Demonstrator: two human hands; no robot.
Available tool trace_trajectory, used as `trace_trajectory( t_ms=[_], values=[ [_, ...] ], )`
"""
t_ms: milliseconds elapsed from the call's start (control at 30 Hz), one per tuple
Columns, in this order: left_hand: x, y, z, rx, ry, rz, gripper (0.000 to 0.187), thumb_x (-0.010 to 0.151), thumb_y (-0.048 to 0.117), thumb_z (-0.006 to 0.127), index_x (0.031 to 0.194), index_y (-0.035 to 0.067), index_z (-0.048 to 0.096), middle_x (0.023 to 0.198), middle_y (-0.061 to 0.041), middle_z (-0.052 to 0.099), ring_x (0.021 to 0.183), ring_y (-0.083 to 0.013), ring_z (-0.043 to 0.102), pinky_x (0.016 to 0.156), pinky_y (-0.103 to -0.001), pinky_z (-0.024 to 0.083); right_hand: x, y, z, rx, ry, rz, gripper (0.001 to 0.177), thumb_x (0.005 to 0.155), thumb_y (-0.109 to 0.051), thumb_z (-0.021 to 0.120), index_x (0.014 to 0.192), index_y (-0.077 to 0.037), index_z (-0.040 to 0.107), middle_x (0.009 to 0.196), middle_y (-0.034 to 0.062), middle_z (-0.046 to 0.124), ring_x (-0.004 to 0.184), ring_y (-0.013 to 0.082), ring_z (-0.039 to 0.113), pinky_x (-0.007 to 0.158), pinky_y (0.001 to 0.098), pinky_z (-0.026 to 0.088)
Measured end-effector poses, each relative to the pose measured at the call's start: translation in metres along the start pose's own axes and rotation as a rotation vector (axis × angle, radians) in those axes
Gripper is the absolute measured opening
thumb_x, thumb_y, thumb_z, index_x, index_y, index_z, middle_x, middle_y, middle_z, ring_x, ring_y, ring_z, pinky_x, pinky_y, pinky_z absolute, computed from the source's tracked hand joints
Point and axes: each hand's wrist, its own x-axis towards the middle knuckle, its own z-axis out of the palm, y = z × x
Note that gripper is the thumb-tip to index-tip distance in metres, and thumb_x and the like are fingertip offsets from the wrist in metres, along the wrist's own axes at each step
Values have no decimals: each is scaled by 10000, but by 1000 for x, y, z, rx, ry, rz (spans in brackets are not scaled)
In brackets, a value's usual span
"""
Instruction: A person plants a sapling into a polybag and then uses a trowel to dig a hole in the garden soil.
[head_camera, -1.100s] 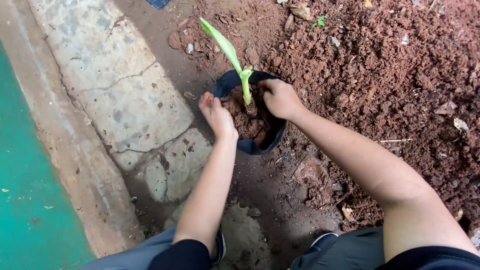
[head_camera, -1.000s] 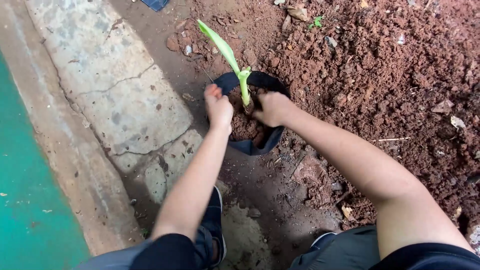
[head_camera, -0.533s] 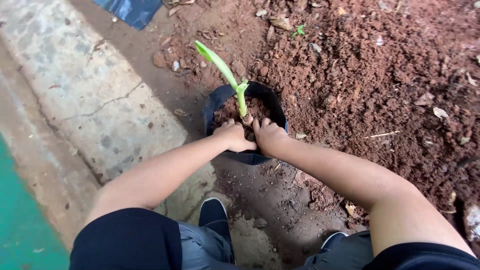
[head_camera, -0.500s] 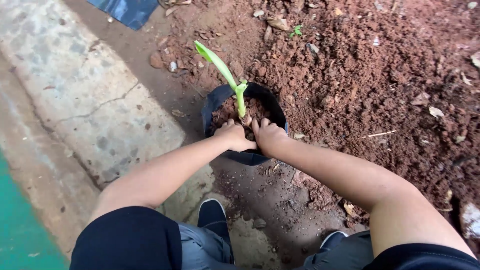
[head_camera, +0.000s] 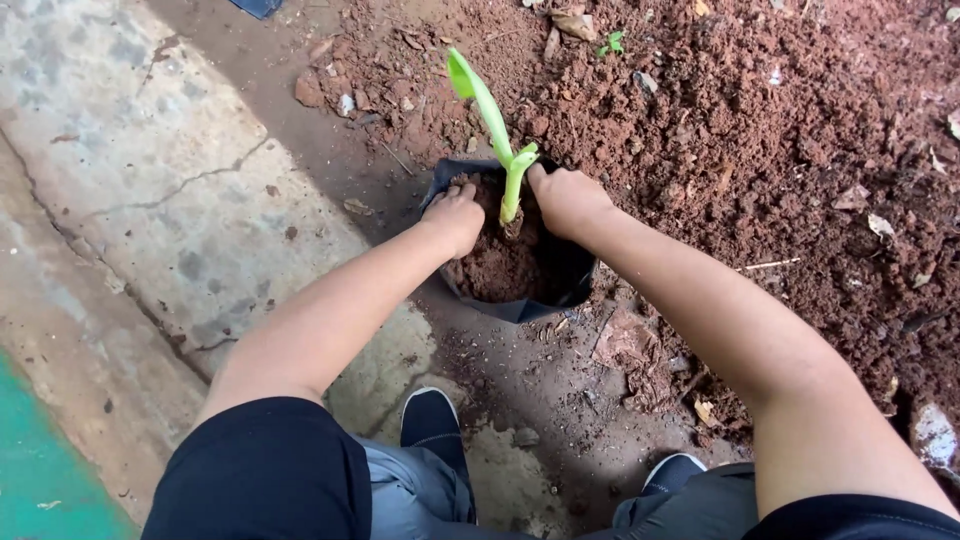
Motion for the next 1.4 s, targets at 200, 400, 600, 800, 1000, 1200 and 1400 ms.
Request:
trace_trajectory(
  t_ms=[200,400,600,800,1000,1200,1400],
  values=[
    [-18,9,-21,-192,152,-27,621,818,-126,592,1383,-138,333,1447,-367,323,1214,-583,533,1016,-633,514,37,3,10,-10,-35,-22,397,889,-200,705,1139,104,650,994,296,729,954,501,723,772,555,616],
    [-39,17,-54,-476,279,43,807,808,-193,540,1520,-73,179,1500,-375,272,1293,-626,450,1091,-631,461,-6,-19,-55,339,-47,-100,763,855,-143,660,1515,16,311,1316,331,563,1241,543,566,1065,614,479],
    [-5,2,-9,-51,-2,8,547,901,136,587,1447,146,571,1724,-28,-77,1545,-375,173,1197,-550,370,-7,-12,-9,-138,-380,-58,757,909,-288,663,1583,-151,346,1456,258,519,1287,477,580,1054,562,530],
    [-36,25,-36,4,-319,-24,999,738,707,726,1444,24,547,1722,-170,80,1581,-376,71,1217,-633,145,-34,-46,-32,-168,-481,-68,752,937,-424,645,1536,-32,413,1310,298,620,1247,459,613,1015,562,539],
    [-44,48,-23,227,-261,-71,754,946,564,647,1464,29,524,1700,-259,-53,1568,-450,18,1174,-729,104,-31,-23,55,-196,-431,-168,377,877,-275,754,1206,-91,746,1147,198,747,1122,392,707,924,508,601],
    [-3,25,-9,290,15,17,1166,713,561,886,1588,52,308,1655,-288,125,1520,-432,189,1152,-599,292,-11,-6,17,70,-152,-70,762,852,-3,601,1557,-57,318,1537,273,317,1321,556,479,1066,592,509],
    [-19,19,-19,321,-250,-79,810,969,629,530,1560,87,411,1725,-138,-74,1587,-345,-75,1257,-553,45,17,10,111,-246,-96,-74,342,892,-2,533,1201,29,677,1151,245,597,1025,430,677,746,574,609]
  ],
)
